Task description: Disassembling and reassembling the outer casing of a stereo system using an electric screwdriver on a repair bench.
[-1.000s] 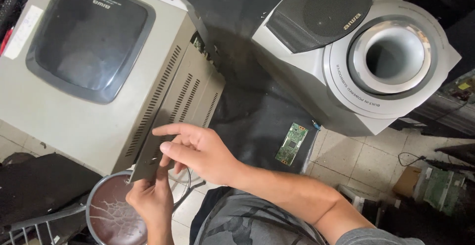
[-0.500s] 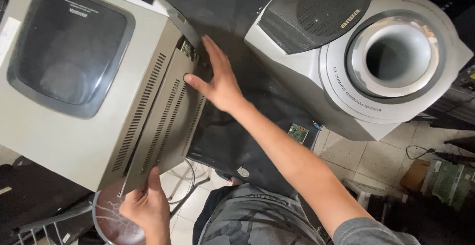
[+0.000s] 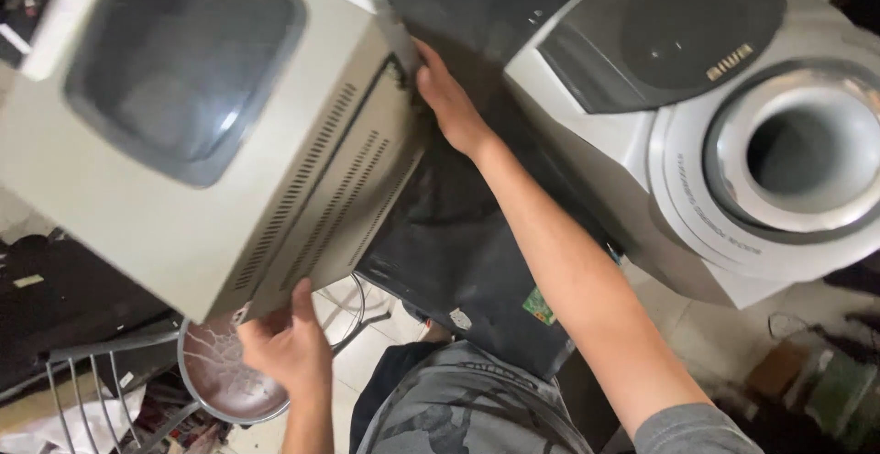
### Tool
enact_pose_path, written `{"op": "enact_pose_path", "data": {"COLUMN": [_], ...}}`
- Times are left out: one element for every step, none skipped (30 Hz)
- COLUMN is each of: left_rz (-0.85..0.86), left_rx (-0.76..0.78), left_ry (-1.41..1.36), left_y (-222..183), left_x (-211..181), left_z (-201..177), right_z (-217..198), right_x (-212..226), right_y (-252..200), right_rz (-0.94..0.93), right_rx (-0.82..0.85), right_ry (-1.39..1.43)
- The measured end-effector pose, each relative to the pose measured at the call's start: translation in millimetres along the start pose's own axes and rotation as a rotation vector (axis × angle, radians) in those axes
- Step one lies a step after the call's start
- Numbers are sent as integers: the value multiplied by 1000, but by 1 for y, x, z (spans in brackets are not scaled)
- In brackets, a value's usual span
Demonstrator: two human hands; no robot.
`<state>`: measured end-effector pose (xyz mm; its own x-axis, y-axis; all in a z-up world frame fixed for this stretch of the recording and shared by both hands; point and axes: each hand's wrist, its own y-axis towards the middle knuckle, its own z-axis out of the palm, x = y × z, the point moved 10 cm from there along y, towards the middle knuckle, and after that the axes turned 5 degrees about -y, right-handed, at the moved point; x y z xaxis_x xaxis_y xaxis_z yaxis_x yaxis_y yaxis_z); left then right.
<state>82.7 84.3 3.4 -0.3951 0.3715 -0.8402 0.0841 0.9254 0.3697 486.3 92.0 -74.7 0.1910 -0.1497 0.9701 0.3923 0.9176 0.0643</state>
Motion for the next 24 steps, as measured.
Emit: {"op": "enact_pose_path", "data": {"left_rz": [1, 92, 179, 166, 155, 142, 129, 240, 351, 342, 351, 358, 350, 406, 462, 454, 418, 385, 381, 360, 339, 346, 333, 322], "left_rx": [-18, 19, 57, 29, 2, -13, -31, 4, 40, 19, 223, 422, 402, 442, 481, 468, 545, 625, 616, 659, 702, 698, 707, 719], "left_ry": [-2, 111, 226, 228, 342, 455, 455, 497, 541, 541, 350, 151, 148, 42, -64, -70, -185, -302, -311, -356, -400, -408, -446, -479], "left_y": [-1, -2, -3, -5, -6, -8, -15, -19, -24, -26, -31, -40, -32, -27, -23, -5, 10, 24, 39, 53, 67, 87, 108, 128], "left_x": [1, -6, -11, -1, 11, 23, 40, 46, 53, 49, 48, 44, 28, 6, -16, -26, -36, -47, -42, -36, -31, -29, -28, -27], "left_z": [-3, 2, 6, 2, 0, -2, -7, -3, 2, -9, -1, 7, -9, -20, -33, -53, -68, -83, -101, -115, -129, -145, -159, -174], "right_z": [3, -3, -7, 3, -5, -16, -7, -8, -9, -2, -2, -3, 15, 42, 70, 87, 92, 98, 105, 107, 107, 134, 155, 176], "right_x": [-14, -19, -25, -28, -31, -35, -40, -45, -49, -55, -58, -61, -34, -1, 28, 40, 51, 59, 63, 67, 71, 93, 111, 126], "right_y": [0, 2, 4, -1, -8, -22, -35, -50, -64, -79, -100, -122, -141, -155, -169, -182, -199, -217, -227, -241, -256, -250, -246, -245], "right_rz": [-7, -89, -171, -173, -159, -143, -145, -121, -97, -106, -155, -202, -210, -204, -200, -205, -202, -196, -200, -127, -52, -62, 29, 124], "right_rx": [16, -55, -126, -96, -271, -456, -435, -534, -634, -615, -697, -778, -758, -670, -573, -560, -634, -707, -700, -786, -871, -875, -915, -957], "right_ry": [-4, -33, -59, -64, -159, -255, -261, -291, -320, -324, -311, -298, -305, -593, -879, -890, -706, -519, -530, -672, -814, -818, -856, -887]}}
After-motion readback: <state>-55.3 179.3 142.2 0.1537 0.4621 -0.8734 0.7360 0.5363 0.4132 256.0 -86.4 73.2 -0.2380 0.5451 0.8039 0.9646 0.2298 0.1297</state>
